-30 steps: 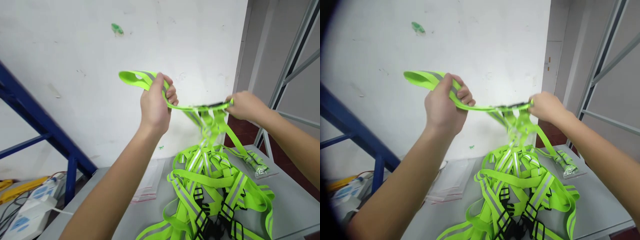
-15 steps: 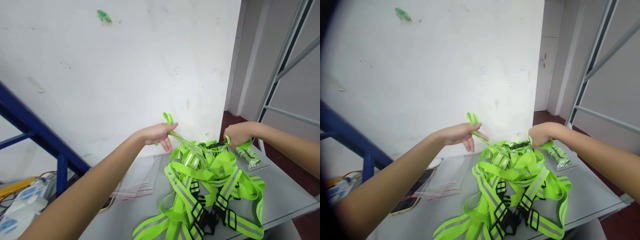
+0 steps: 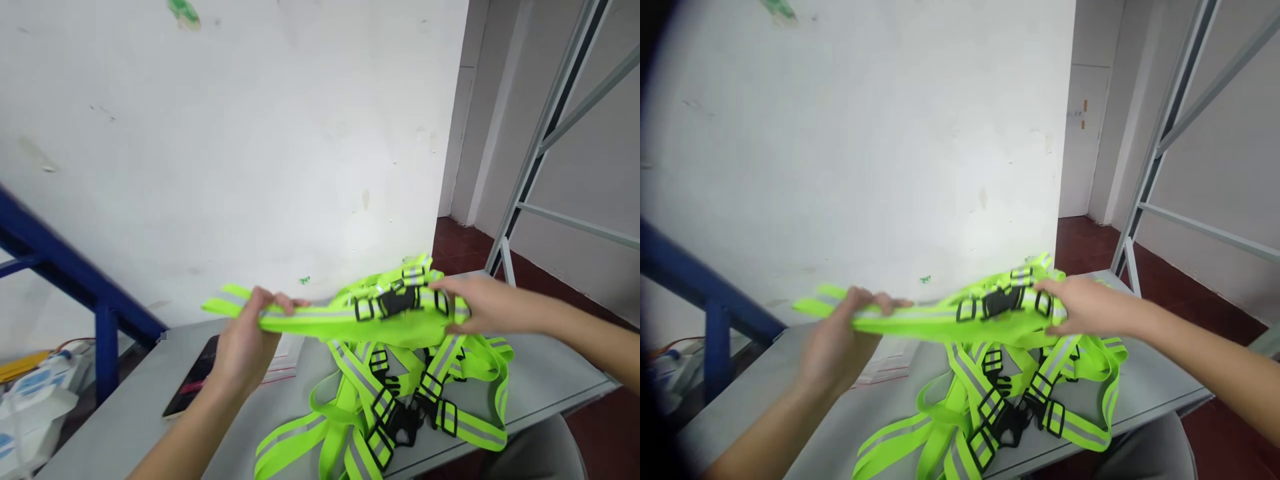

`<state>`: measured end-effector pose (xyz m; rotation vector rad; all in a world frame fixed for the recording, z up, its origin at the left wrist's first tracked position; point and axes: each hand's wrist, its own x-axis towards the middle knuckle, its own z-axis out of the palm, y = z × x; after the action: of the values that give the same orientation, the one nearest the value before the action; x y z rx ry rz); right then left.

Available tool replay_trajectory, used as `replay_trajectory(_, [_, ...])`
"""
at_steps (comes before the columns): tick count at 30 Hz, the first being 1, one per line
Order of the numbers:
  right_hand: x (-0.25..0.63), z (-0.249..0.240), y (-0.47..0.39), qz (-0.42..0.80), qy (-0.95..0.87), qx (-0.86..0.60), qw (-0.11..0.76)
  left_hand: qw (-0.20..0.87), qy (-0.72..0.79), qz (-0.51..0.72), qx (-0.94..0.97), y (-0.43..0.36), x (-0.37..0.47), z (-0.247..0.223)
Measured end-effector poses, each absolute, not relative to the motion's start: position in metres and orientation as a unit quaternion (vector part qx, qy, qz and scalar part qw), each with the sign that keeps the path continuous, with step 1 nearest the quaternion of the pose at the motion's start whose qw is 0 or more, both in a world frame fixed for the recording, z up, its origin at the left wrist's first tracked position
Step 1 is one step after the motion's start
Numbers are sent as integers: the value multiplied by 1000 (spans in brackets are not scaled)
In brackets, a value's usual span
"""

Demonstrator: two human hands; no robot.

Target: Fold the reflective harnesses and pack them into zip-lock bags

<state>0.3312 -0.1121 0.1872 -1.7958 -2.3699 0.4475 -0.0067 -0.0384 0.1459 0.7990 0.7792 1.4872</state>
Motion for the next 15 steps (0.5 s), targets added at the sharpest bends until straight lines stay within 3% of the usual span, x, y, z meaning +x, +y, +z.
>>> replay_trajectory(5, [333,94,-153,367,-708,-600,65,653,483,550,193,-56,-32,65])
replay_trajectory(12, [344,44,-172,391,-643,-576,320,675,421,593,127,-52,-32,52])
replay_trajectory(15, [339,41,-168,429,-640,-517,372,672,416,579,198,-49,-22,57])
